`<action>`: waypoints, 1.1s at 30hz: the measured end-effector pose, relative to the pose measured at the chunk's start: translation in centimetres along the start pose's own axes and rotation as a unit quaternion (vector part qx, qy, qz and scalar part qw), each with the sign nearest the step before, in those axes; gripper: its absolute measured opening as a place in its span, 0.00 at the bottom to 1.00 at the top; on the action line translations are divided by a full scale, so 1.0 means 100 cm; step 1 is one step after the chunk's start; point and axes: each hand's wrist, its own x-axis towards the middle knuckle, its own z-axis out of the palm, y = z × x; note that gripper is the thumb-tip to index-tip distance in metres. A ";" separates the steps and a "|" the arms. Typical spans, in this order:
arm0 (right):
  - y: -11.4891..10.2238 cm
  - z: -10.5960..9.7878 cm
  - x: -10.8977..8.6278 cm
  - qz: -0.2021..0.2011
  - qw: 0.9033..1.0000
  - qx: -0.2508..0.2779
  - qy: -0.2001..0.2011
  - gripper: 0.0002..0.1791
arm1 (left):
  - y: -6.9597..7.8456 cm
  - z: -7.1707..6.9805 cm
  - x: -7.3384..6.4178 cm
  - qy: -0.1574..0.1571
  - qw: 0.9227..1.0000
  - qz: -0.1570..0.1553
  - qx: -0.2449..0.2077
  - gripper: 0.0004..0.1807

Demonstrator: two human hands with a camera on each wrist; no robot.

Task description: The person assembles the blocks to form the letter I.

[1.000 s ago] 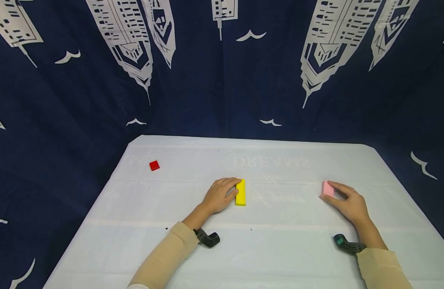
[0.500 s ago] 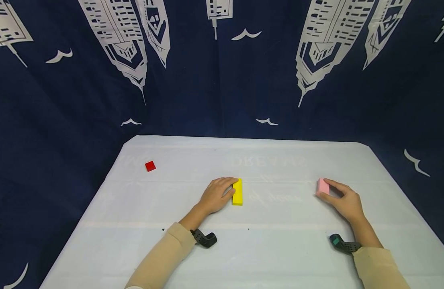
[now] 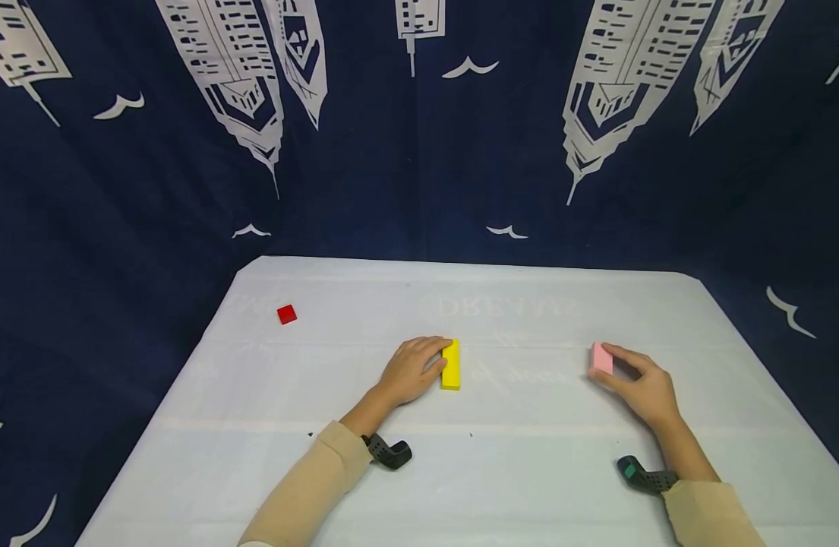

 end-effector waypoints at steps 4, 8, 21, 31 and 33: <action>-0.003 0.003 -0.005 -0.004 1.000 -0.001 -0.003 0.39 | 0.001 0.000 0.001 -0.006 1.000 0.000 0.000 0.22; -0.008 0.005 -0.010 -0.016 1.000 0.005 -0.005 0.38 | 0.003 0.000 0.003 -0.007 1.000 0.001 0.001 0.22; -0.027 0.017 -0.022 -0.056 0.998 0.027 -0.025 0.35 | 0.002 0.000 0.003 -0.015 1.000 -0.010 0.005 0.22; -0.034 0.030 -0.027 -0.092 0.995 0.028 -0.024 0.34 | 0.000 0.000 0.001 -0.009 1.000 -0.009 0.005 0.22; -0.036 0.033 -0.028 -0.101 0.994 0.031 -0.023 0.34 | 0.000 -0.001 0.001 -0.009 1.000 -0.008 0.005 0.22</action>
